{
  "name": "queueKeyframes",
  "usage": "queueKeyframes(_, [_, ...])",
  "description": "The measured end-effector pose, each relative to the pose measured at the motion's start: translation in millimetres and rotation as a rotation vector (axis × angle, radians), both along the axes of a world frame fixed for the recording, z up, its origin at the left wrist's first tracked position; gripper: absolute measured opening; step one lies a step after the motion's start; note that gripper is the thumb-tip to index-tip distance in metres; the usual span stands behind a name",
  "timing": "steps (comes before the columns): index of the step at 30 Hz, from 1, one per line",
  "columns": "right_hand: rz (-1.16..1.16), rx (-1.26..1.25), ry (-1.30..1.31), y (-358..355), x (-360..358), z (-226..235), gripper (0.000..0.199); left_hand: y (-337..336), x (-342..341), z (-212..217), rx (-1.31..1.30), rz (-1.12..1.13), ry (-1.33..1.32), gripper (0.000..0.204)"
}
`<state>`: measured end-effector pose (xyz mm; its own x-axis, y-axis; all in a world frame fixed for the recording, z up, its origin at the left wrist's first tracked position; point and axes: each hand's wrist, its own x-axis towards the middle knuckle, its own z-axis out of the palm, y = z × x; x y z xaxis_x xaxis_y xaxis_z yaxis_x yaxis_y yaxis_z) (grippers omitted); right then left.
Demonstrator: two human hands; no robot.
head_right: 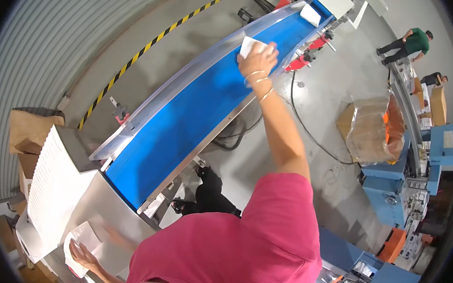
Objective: Manually placing stacks of white paper napkins onto a moving industrial conveyor belt.
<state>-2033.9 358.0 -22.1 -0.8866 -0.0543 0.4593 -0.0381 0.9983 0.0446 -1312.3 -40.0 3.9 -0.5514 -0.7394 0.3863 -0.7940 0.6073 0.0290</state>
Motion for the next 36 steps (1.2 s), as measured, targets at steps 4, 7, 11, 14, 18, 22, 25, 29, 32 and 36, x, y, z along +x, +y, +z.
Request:
queueKeyframes(4, [0.193,0.073,-0.5,-18.8,20.3,-4.7,0.033,2.1,-2.8,1.4,-0.015,0.051,0.023,0.036])
queueKeyframes(7, [0.081,-0.1,-0.374,-2.4,-30.2,-44.2,0.03,-9.5,11.5,-3.4,-0.013,0.021,-0.017,0.038])
queueKeyframes(11, [0.066,-0.233,-0.304,63.8,-143.8,-72.2,0.032,-29.6,8.0,-10.7,0.069,-0.004,0.044,0.037])
queueKeyframes(14, [-0.132,-0.09,-0.435,32.0,-136.5,-44.2,0.034,-40.3,27.9,-8.7,0.067,-0.079,0.026,0.036])
queueKeyframes(18, [0.016,0.164,-0.099,-31.7,-77.5,-22.6,0.029,8.5,30.5,5.2,0.222,0.169,0.232,0.037])
queueKeyframes(22, [0.514,-0.339,0.134,-65.4,70.3,51.4,0.025,27.7,4.0,-1.8,0.105,0.022,0.021,0.033])
queueKeyframes(25, [0.955,-0.848,-0.623,-125.7,189.1,76.9,0.021,24.6,-58.5,3.0,0.117,0.089,0.304,0.039])
queueKeyframes(29, [1.216,-0.99,-1.863,-234.2,379.4,47.6,0.041,52.1,-66.9,18.4,0.014,0.135,0.327,0.041])
queueKeyframes(32, [1.144,-1.028,-2.133,-286.6,478.7,26.5,0.052,56.1,-61.7,26.4,0.037,0.144,0.364,0.046])
queueKeyframes(36, [1.067,-1.099,-2.128,-326.3,530.9,9.4,0.068,10.6,22.8,30.1,-0.344,0.443,0.491,0.044])
